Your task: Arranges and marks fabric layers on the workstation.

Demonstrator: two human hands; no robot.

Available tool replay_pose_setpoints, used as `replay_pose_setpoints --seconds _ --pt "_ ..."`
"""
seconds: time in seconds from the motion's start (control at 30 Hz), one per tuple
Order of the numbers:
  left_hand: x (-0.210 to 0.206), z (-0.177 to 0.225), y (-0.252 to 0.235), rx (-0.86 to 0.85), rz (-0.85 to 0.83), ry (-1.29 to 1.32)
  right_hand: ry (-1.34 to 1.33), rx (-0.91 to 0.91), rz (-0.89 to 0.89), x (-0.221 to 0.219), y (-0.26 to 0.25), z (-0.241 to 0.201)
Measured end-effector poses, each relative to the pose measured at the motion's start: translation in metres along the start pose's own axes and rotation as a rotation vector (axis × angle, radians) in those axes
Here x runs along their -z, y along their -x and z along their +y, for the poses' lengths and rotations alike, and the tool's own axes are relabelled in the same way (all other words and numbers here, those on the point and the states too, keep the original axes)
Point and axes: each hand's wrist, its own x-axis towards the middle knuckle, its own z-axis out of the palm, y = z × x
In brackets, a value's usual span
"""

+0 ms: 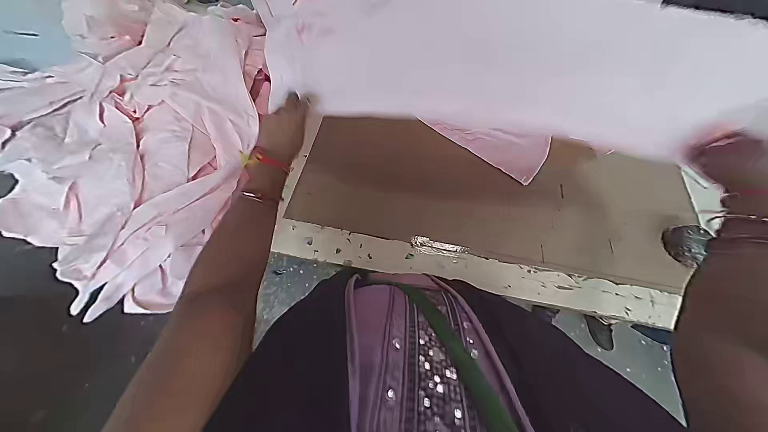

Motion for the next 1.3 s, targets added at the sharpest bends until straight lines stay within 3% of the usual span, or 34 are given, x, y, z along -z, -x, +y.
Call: replay_pose_setpoints --seconds 0.03,0.07,0.13,0.2,0.33,0.57,0.83,1.07,1.3 --pt "-0.026 -0.007 0.01 -0.049 -0.128 -0.059 0.032 0.005 -0.111 -0.023 -0.002 0.022" --pt "-0.048 -0.017 0.022 -0.09 -0.22 -0.11 0.046 -0.118 -0.202 -0.04 0.001 0.025" --pt "-0.076 -0.036 0.046 -0.171 -0.281 -0.116 0.079 -0.287 -0.261 -0.069 0.016 0.036" --pt "-0.084 -0.047 0.072 -0.219 -0.239 -0.051 0.083 -0.344 -0.327 -0.09 0.03 0.056" --pt "-0.095 -0.065 0.096 -0.343 -0.133 0.091 0.044 -0.397 -0.397 -0.088 0.052 0.064" --pt "-0.1 -0.066 0.103 -0.379 -0.114 0.133 -0.103 -0.517 -0.288 -0.078 0.079 0.067" --pt "-0.095 -0.048 0.117 -0.322 -0.127 0.033 -0.358 -0.597 -0.176 -0.066 0.092 0.069" --pt "-0.1 -0.034 0.12 -0.11 -0.123 -0.018 -0.249 -0.732 -0.428 -0.061 0.074 0.093" --pt "-0.099 -0.023 0.122 -0.066 -0.111 -0.006 -0.311 -0.748 -0.412 -0.067 0.086 0.103"
